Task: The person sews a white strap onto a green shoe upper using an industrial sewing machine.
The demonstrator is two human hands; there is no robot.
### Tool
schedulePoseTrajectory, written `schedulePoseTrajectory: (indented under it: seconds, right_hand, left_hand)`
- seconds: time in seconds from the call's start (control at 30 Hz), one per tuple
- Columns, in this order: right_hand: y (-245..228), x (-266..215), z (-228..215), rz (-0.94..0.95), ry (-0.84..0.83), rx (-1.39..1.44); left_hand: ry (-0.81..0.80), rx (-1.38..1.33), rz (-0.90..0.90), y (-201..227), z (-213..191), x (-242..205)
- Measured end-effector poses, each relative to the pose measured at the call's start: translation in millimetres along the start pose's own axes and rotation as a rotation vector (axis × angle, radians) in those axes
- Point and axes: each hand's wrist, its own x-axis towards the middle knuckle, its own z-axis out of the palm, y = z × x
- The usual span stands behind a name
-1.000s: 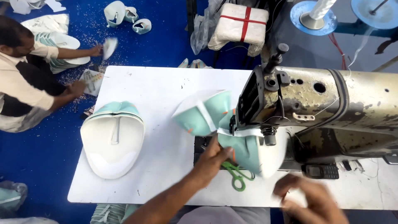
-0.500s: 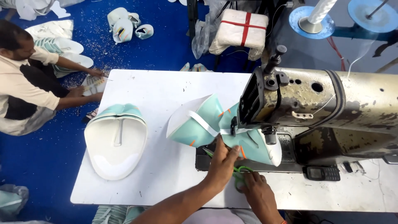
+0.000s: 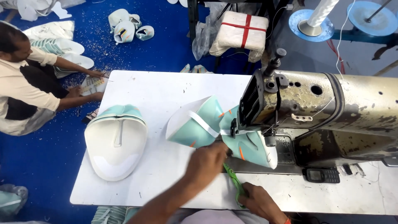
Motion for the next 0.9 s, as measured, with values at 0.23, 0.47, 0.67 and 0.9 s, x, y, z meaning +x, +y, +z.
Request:
schedulePoseTrajectory:
  seconds: [0.23,0.47,0.67,0.9]
  right_hand:
    - [-6,-20,11,0.072,0.034,0.152]
    - [-8,-15,26,-0.179,-0.006,0.382]
    - [-73,-16,8,-0.115,0.001,0.594]
    - [-51,3,21,0.031,0.022,0.504]
  left_hand:
    - [0.51,0.418,0.349,-45,-70,53]
    - [0.28,-0.052,-0.257,-36,-88,17]
    - [0.295,-0.063,-0.287,-24,-80,-9]
    - [0.285,-0.01,-0.166,-11,-101,26]
